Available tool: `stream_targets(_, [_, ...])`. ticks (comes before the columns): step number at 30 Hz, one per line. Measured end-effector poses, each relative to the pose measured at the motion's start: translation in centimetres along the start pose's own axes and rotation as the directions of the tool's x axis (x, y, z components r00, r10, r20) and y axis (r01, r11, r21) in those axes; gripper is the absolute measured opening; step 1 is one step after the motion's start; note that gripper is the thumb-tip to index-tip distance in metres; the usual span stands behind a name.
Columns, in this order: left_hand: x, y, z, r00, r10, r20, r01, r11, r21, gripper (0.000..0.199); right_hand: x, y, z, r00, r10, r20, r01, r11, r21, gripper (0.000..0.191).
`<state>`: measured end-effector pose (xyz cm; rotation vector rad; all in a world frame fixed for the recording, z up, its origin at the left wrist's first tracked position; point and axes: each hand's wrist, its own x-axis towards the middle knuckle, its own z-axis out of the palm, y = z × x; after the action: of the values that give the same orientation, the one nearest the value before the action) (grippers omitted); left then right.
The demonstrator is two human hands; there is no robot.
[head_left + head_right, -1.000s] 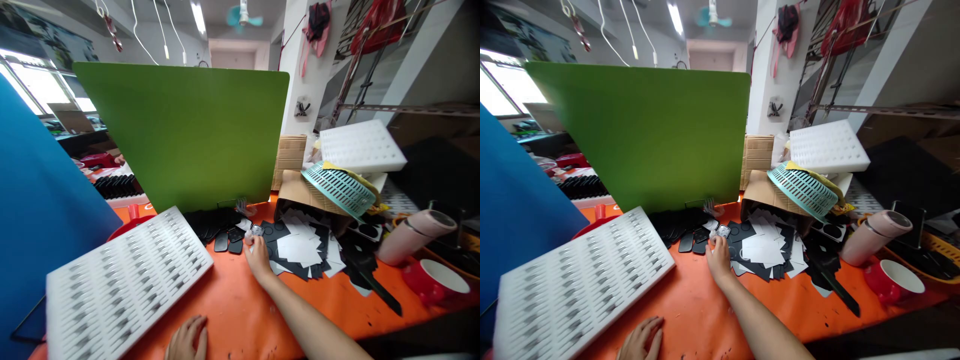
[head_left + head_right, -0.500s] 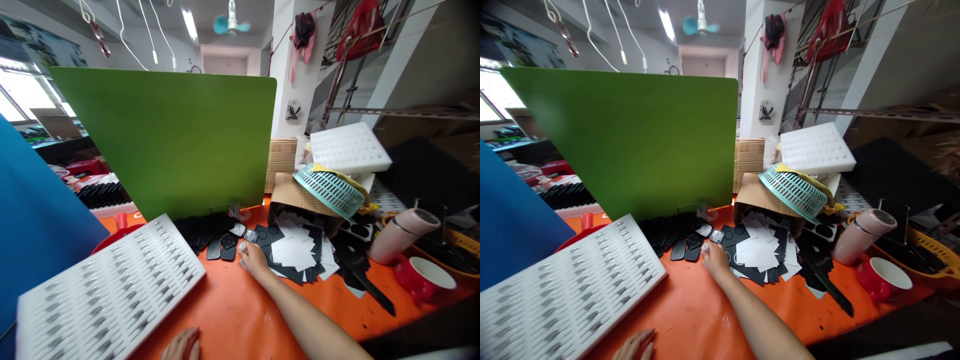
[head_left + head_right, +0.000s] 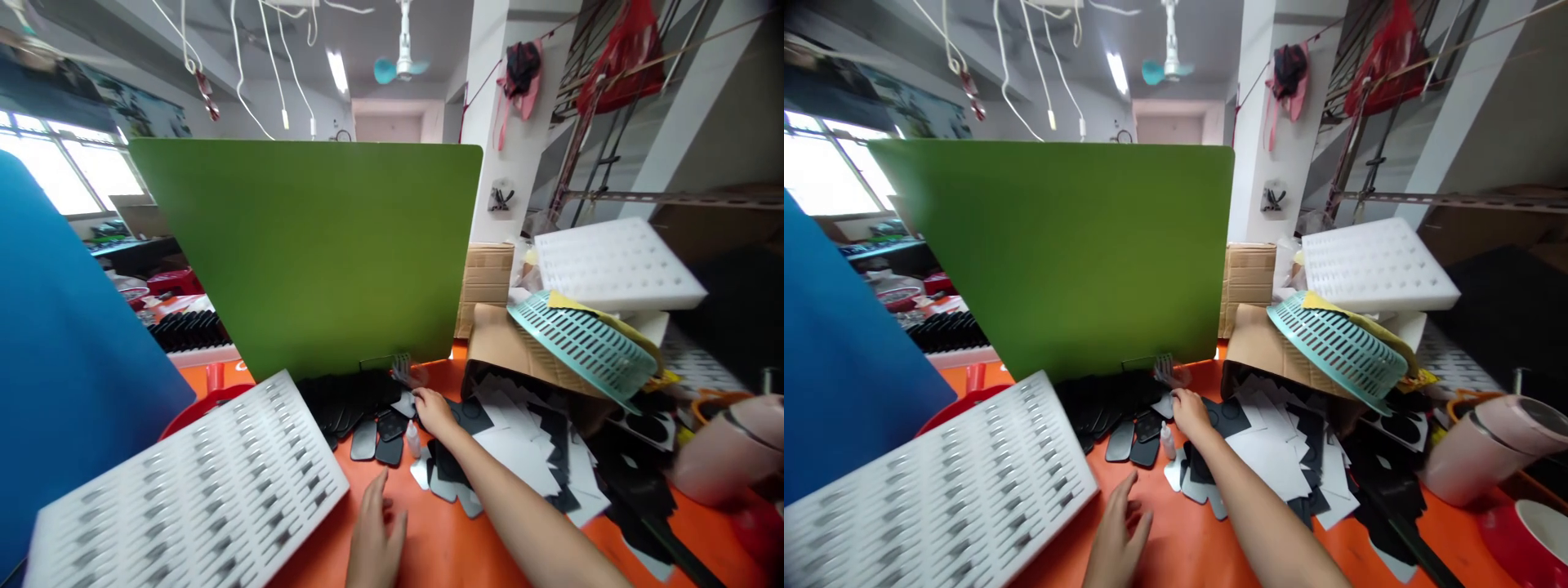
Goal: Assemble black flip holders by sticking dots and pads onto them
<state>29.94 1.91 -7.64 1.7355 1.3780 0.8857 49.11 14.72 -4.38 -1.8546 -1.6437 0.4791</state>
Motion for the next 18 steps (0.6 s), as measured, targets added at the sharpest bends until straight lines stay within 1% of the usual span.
stream_targets(3, [4.5, 2.3, 1.6, 0.999, -0.05, 0.007, 0.05, 0.999, 0.015, 0.066, 2.6, -0.6, 1.0, 0.997, -0.033, 0.072, 0.035, 0.999, -0.038, 0.036])
stream_targets(4, [5.7, 2.9, 2.0, 0.999, -0.044, 0.007, 0.044, 0.998, 0.038, 0.068, 3.1, -0.8, 1.4, 0.994, -0.045, 0.095, 0.049, 0.998, -0.049, 0.038])
stream_targets(6, [7.5, 3.7, 2.5, 0.999, -0.013, 0.036, 0.009, 0.996, 0.092, 0.061, 3.4, -1.1, 1.8, 0.987, -0.075, 0.144, 0.084, 0.995, -0.059, 0.038])
stream_targets(8, [8.1, 4.0, 2.6, 0.997, 0.007, 0.078, -0.018, 0.991, 0.13, 0.045, 3.2, -1.2, 1.9, 0.97, -0.12, 0.213, 0.134, 0.99, -0.052, 0.032])
stream_targets(10, [7.8, 3.9, 2.2, 0.994, -0.001, 0.109, -0.013, 0.992, 0.126, 0.036, 2.9, -1.1, 1.7, 0.943, -0.163, 0.29, 0.181, 0.983, -0.035, 0.026])
stream_targets(12, [6.7, 3.4, 1.6, 0.993, -0.001, 0.121, -0.007, 0.998, 0.069, 0.037, 2.8, -1.1, 1.4, 0.93, -0.17, 0.325, 0.192, 0.981, -0.037, 0.026])
stream_targets(15, [3.8, 2.3, 0.6, 0.994, -0.042, 0.096, 0.044, 0.999, -0.016, 0.041, 3.5, -1.5, 1.5, 0.953, -0.115, 0.279, 0.147, 0.985, -0.095, 0.03])
stream_targets(18, [0.4, 0.7, -0.5, 0.983, -0.182, 0.014, 0.182, 0.983, -0.028, 0.04, 4.8, -2.4, 2.2, 0.972, -0.046, 0.232, 0.084, 0.984, -0.159, 0.03])
